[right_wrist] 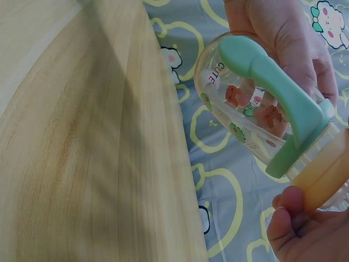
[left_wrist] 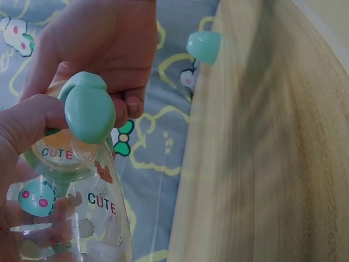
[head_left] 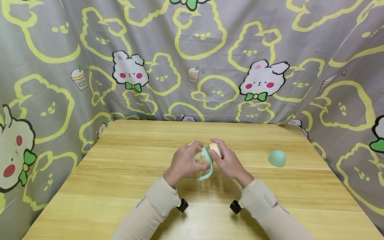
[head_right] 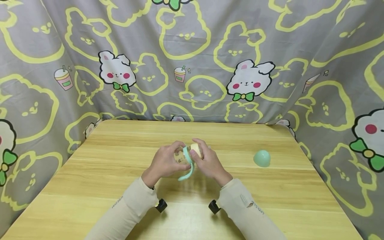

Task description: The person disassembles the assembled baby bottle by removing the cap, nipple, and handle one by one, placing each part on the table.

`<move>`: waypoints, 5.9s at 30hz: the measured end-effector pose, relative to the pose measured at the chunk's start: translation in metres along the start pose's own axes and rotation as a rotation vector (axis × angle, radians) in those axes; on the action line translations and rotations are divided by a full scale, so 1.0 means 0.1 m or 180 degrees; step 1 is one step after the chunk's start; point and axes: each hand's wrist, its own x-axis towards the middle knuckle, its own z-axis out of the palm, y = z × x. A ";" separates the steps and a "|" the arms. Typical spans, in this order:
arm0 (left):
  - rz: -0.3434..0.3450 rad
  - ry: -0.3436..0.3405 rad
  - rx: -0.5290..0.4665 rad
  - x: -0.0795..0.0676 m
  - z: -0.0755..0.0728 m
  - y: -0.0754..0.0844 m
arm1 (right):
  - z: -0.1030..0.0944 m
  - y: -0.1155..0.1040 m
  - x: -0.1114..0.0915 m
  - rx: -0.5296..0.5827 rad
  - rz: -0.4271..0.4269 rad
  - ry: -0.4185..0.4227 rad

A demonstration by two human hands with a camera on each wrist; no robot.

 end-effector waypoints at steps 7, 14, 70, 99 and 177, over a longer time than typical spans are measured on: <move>-0.0008 -0.0008 0.0006 0.00 0.00 0.00 | -0.01 -0.01 0.00 0.0076 0.0030 -0.0021; -0.0033 -0.0027 0.0023 -0.01 -0.01 -0.01 | -0.03 -0.02 -0.01 0.0103 -0.0045 0.0006; -0.0089 -0.0075 0.0032 -0.05 -0.05 -0.09 | -0.16 -0.06 0.04 0.0154 -0.0051 0.0016; -0.0232 -0.0157 0.0084 -0.06 -0.08 -0.13 | -0.29 -0.04 0.06 0.0074 -0.0107 0.0062; -0.0341 -0.0190 0.0151 -0.10 -0.09 -0.17 | -0.53 -0.07 0.09 -0.0088 -0.0230 0.0306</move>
